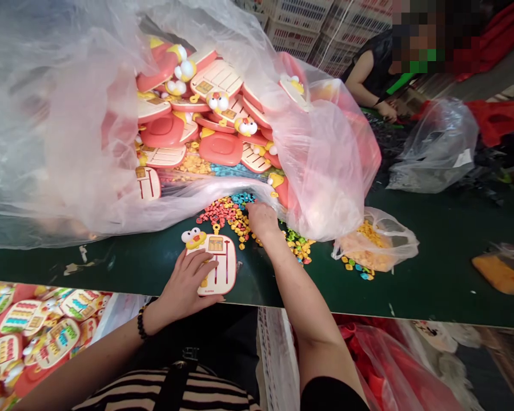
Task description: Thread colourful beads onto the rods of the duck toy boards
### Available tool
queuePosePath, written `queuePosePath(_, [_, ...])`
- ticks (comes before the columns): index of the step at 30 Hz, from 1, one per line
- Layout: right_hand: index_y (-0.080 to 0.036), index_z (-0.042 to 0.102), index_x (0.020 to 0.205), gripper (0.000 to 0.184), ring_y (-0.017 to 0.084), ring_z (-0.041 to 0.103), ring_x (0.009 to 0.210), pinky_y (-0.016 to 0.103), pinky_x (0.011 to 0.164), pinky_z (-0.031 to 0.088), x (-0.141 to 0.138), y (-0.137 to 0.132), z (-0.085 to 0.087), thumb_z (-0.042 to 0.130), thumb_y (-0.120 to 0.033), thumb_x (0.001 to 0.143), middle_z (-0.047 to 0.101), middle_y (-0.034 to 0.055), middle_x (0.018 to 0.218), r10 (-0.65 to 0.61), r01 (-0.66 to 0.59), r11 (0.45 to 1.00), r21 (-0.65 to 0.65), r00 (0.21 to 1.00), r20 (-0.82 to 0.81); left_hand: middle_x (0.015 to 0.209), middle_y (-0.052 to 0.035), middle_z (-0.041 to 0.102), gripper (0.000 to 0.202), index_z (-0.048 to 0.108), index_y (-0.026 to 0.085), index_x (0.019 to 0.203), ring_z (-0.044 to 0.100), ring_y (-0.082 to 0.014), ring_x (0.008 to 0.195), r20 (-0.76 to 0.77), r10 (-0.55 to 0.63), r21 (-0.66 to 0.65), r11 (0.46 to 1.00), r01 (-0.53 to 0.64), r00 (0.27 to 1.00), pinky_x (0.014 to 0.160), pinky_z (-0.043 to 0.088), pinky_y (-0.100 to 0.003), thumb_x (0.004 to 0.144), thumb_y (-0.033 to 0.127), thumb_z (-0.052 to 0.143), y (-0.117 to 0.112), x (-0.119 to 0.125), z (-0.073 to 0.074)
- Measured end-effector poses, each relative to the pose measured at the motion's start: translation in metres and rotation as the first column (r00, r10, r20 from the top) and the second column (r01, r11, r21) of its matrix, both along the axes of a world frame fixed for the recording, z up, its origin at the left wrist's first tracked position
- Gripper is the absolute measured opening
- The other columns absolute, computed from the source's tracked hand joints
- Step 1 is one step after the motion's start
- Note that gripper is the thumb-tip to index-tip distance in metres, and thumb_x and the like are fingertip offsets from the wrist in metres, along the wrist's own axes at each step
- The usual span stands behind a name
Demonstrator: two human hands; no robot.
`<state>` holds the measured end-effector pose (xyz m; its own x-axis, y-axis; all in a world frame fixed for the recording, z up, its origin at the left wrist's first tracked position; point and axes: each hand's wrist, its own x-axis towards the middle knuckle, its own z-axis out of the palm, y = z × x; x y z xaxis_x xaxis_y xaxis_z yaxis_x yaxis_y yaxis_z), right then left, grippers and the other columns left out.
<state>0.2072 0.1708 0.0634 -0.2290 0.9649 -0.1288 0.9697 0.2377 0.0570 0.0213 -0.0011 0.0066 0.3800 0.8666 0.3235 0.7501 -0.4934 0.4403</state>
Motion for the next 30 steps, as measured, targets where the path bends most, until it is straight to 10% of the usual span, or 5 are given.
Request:
queuePosePath(6, [-0.021, 0.073, 0.091, 0.026, 0.027, 0.066, 0.095, 0.036, 0.081, 0.051, 0.005, -0.011, 0.005, 0.055, -0.006, 0.081, 0.073, 0.0127, 0.094, 0.031, -0.032, 0.998, 0.053, 0.999, 0.022, 0.126, -0.0123, 0.057, 0.061, 0.057, 0.02, 0.119, 0.046, -0.0305, 0.123, 0.001, 0.004, -0.009, 1.0, -0.004, 1.0, 0.111, 0.027, -0.053, 0.073, 0.057, 0.069, 0.0, 0.0, 0.0])
queuePosePath(13, [-0.023, 0.073, 0.098, 0.022, 0.02, 0.067, 0.097, 0.033, 0.089, 0.052, -0.005, -0.077, -0.02, 0.052, -0.023, 0.092, 0.074, 0.0057, 0.1, 0.22, -0.063, 0.954, 0.294, 0.814, -0.538, 0.124, -0.0119, 0.058, 0.06, 0.056, 0.02, 0.121, 0.047, -0.0305, 0.123, 0.01, 0.0, -0.026, 1.0, 0.0, 1.0, 0.112, 0.025, -0.054, 0.074, 0.055, 0.069, -0.001, -0.001, -0.001])
queuePosePath(22, [-0.027, 0.065, 0.121, 0.032, 0.024, 0.059, 0.119, 0.04, 0.096, 0.048, -0.015, -0.134, -0.043, 0.047, -0.025, 0.095, 0.065, 0.0053, 0.125, 0.191, -0.057, 0.956, 0.289, 0.868, -0.459, 0.125, -0.0123, 0.058, 0.055, 0.057, 0.021, 0.12, 0.048, -0.0306, 0.122, 0.009, 0.013, -0.025, 1.0, -0.013, 1.0, 0.112, 0.026, -0.052, 0.075, 0.051, 0.067, 0.0, 0.001, 0.0])
queuePosePath(30, [-0.024, 0.056, 0.132, 0.041, 0.023, 0.057, 0.121, 0.042, 0.1, 0.047, -0.019, -0.15, -0.037, 0.046, -0.023, 0.092, 0.064, 0.0078, 0.128, 0.235, -0.092, 0.964, 0.25, 0.736, -0.635, 0.129, -0.0151, 0.057, 0.063, 0.049, 0.016, 0.131, 0.049, -0.0301, 0.121, -0.004, 0.059, -0.004, 0.998, -0.059, 0.998, 0.11, 0.025, -0.05, 0.08, 0.049, 0.063, -0.002, 0.001, -0.002])
